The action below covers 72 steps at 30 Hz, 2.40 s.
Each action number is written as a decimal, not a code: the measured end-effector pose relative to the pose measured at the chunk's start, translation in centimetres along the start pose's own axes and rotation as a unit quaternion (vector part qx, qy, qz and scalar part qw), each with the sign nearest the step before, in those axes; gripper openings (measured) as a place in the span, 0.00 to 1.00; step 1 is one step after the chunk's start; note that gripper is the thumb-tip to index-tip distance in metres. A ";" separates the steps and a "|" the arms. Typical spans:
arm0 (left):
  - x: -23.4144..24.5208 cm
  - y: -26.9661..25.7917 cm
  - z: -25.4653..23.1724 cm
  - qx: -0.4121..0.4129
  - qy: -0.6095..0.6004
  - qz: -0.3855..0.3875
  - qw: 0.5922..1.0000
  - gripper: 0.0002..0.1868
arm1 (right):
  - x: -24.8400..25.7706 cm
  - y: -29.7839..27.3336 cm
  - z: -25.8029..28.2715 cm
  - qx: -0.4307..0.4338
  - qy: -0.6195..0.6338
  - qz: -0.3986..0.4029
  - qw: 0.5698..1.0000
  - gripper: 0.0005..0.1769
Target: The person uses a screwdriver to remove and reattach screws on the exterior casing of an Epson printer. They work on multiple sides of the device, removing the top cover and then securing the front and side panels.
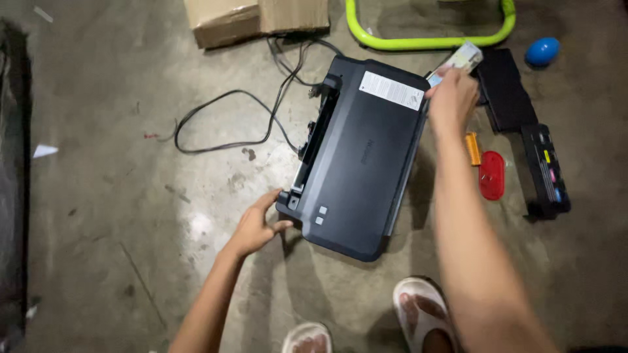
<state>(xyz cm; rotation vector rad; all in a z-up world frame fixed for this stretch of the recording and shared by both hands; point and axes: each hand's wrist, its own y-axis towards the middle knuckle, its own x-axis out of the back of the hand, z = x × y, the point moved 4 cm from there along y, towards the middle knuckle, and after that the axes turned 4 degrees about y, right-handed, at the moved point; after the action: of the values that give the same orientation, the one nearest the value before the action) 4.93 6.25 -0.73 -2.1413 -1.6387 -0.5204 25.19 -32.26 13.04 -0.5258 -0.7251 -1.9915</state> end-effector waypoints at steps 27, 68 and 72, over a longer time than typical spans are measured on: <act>-8.9 -2.0 -2.0 -0.064 -0.101 -0.148 0.982 0.35 | 1.1 -40.8 -9.3 -0.377 0.325 0.161 0.852 0.16; -23.6 -7.9 -5.0 0.168 -0.206 -0.008 0.964 0.22 | -3.8 -41.7 -21.6 -0.409 0.529 -0.048 0.742 0.22; -21.5 -7.4 -4.4 0.156 -0.118 0.081 0.977 0.18 | -3.6 -42.0 -21.3 -0.494 0.543 -0.099 0.672 0.32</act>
<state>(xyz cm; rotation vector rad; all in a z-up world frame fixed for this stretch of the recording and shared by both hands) -7.72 -11.92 -7.46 -2.1312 -1.5236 0.0424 -11.23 -27.52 -16.59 0.2589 1.1536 -2.2767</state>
